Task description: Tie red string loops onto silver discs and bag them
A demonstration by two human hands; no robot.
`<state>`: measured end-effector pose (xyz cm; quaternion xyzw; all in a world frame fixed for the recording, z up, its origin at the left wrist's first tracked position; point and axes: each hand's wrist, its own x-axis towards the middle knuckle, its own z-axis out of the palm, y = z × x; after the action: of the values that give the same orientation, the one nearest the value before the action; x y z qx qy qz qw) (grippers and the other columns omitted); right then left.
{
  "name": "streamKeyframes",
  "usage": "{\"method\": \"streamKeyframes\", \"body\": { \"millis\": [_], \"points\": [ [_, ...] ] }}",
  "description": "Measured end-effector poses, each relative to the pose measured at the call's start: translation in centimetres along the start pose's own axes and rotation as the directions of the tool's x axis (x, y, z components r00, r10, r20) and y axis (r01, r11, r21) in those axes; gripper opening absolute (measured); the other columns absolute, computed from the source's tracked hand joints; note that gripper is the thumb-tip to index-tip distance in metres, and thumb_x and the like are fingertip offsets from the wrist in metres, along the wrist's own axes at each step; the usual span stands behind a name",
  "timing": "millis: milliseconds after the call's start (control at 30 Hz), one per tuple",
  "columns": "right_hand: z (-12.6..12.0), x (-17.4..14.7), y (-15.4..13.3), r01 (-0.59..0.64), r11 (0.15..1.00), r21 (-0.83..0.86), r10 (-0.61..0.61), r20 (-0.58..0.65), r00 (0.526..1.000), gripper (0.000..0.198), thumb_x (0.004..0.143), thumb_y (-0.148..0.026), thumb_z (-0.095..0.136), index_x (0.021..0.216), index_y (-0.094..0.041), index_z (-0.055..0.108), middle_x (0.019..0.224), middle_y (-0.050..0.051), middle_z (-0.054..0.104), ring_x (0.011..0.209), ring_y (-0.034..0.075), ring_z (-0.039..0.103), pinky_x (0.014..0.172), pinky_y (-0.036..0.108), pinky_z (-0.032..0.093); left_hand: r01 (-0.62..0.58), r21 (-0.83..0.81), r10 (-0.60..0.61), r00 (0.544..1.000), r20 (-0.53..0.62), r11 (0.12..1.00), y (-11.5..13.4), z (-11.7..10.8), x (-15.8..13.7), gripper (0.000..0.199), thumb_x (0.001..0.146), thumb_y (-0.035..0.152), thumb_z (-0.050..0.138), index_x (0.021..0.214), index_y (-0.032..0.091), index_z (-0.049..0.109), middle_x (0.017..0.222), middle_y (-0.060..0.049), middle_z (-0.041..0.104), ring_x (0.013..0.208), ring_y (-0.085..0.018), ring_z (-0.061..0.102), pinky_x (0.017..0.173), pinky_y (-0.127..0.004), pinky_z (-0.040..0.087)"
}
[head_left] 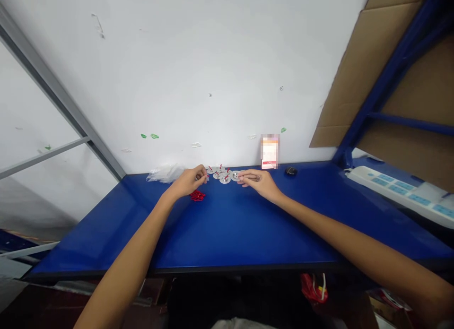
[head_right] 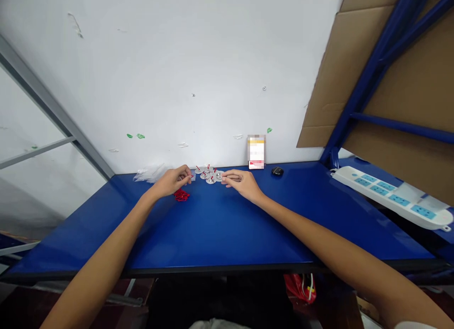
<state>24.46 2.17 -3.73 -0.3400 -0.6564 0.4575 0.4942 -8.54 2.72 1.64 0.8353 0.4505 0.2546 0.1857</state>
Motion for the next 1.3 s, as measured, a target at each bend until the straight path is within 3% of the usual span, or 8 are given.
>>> {"method": "streamKeyframes", "body": {
  "millis": [133, 267, 433, 633, 733, 833, 1100, 1300],
  "points": [
    [0.6, -0.2, 0.4, -0.043, 0.999, 0.006, 0.043, -0.034, 0.998, 0.040, 0.080, -0.054, 0.088, 0.100, -0.019, 0.083, 0.104, 0.009, 0.085, 0.090, 0.027, 0.084, 0.077, 0.041, 0.073, -0.011, -0.097, 0.001, 0.994, -0.106, 0.995, 1.6, 1.7, 0.2, 0.022, 0.097, 0.043, 0.068, 0.098, 0.021, 0.073, 0.100, -0.007, 0.082, 0.090, -0.022, 0.075, 0.082, -0.032, 0.059],
    [1.5, -0.7, 0.6, -0.058, 0.998, 0.005, 0.058, -0.068, 0.996, 0.040, 0.077, -0.053, 0.091, 0.094, -0.021, 0.073, 0.088, 0.006, 0.084, 0.079, 0.027, 0.084, 0.070, 0.040, 0.073, -0.059, -0.207, 0.027, 0.987, -0.156, 0.976, 3.6, 4.8, 0.3, 0.029, 0.097, 0.046, 0.073, 0.111, 0.021, 0.079, 0.108, -0.009, 0.083, 0.093, -0.023, 0.077, 0.087, -0.035, 0.062],
    [2.3, -1.1, 0.8, -0.130, 0.990, 0.056, 0.135, -0.088, 0.987, 0.048, 0.074, -0.052, 0.096, 0.103, -0.021, 0.073, 0.085, 0.006, 0.084, 0.074, 0.028, 0.084, 0.066, 0.041, 0.074, -0.183, 0.011, 0.182, 0.966, -0.183, 0.983, 5.1, 6.9, 0.1, 0.021, 0.104, 0.039, 0.068, 0.108, 0.025, 0.083, 0.108, -0.006, 0.083, 0.083, -0.019, 0.073, 0.084, -0.033, 0.059],
    [2.6, -1.2, 0.7, -0.146, 0.983, 0.115, 0.151, -0.034, 0.988, 0.044, 0.074, -0.050, 0.096, 0.102, -0.018, 0.084, 0.093, 0.009, 0.085, 0.082, 0.028, 0.085, 0.075, 0.041, 0.075, -0.223, 0.150, 0.249, 0.951, -0.183, 0.963, 5.0, 7.7, -0.1, 0.023, 0.108, 0.035, 0.062, 0.109, 0.023, 0.082, 0.106, -0.009, 0.080, 0.085, -0.020, 0.072, 0.084, -0.034, 0.058],
    [2.9, -1.3, 0.6, -0.135, 0.979, 0.154, 0.135, 0.010, 0.991, 0.045, 0.076, -0.051, 0.095, 0.105, -0.019, 0.085, 0.098, 0.009, 0.086, 0.088, 0.029, 0.085, 0.080, 0.043, 0.075, -0.224, 0.145, 0.250, 0.947, -0.201, 0.964, 5.1, 8.0, -0.1, 0.022, 0.107, 0.033, 0.062, 0.110, 0.025, 0.082, 0.111, -0.008, 0.080, 0.093, -0.021, 0.074, 0.089, -0.035, 0.059],
    [3.0, -1.4, 0.6, -0.133, 0.976, 0.171, 0.128, 0.038, 0.991, 0.046, 0.078, -0.050, 0.095, 0.110, -0.020, 0.085, 0.101, 0.010, 0.086, 0.090, 0.029, 0.085, 0.086, 0.046, 0.074, -0.200, 0.134, 0.226, 0.950, -0.214, 0.971, 5.1, 8.2, -0.1, 0.019, 0.106, 0.030, 0.064, 0.108, 0.026, 0.082, 0.110, -0.007, 0.080, 0.088, -0.020, 0.073, 0.087, -0.035, 0.059],
    [3.2, -1.3, 0.7, -0.087, 0.982, 0.168, 0.086, 0.011, 0.996, 0.045, 0.076, -0.047, 0.095, 0.112, -0.020, 0.086, 0.104, 0.009, 0.086, 0.095, 0.030, 0.085, 0.089, 0.048, 0.073, -0.106, 0.030, 0.110, 0.948, -0.300, 0.994, 4.9, 8.5, -0.2, 0.012, 0.098, 0.023, 0.073, 0.106, 0.025, 0.082, 0.102, -0.004, 0.082, 0.082, -0.019, 0.074, 0.082, -0.033, 0.060],
    [3.3, -1.5, 0.5, -0.076, 0.985, 0.153, 0.076, 0.012, 0.997, 0.044, 0.079, -0.046, 0.093, 0.115, -0.021, 0.086, 0.105, 0.008, 0.086, 0.097, 0.030, 0.084, 0.093, 0.049, 0.073, -0.116, 0.098, 0.141, 0.941, -0.307, 0.988, 5.1, 8.4, -0.3, 0.010, 0.098, 0.022, 0.071, 0.100, 0.024, 0.081, 0.096, -0.003, 0.080, 0.081, -0.019, 0.073, 0.079, -0.032, 0.057]
  ]
}}
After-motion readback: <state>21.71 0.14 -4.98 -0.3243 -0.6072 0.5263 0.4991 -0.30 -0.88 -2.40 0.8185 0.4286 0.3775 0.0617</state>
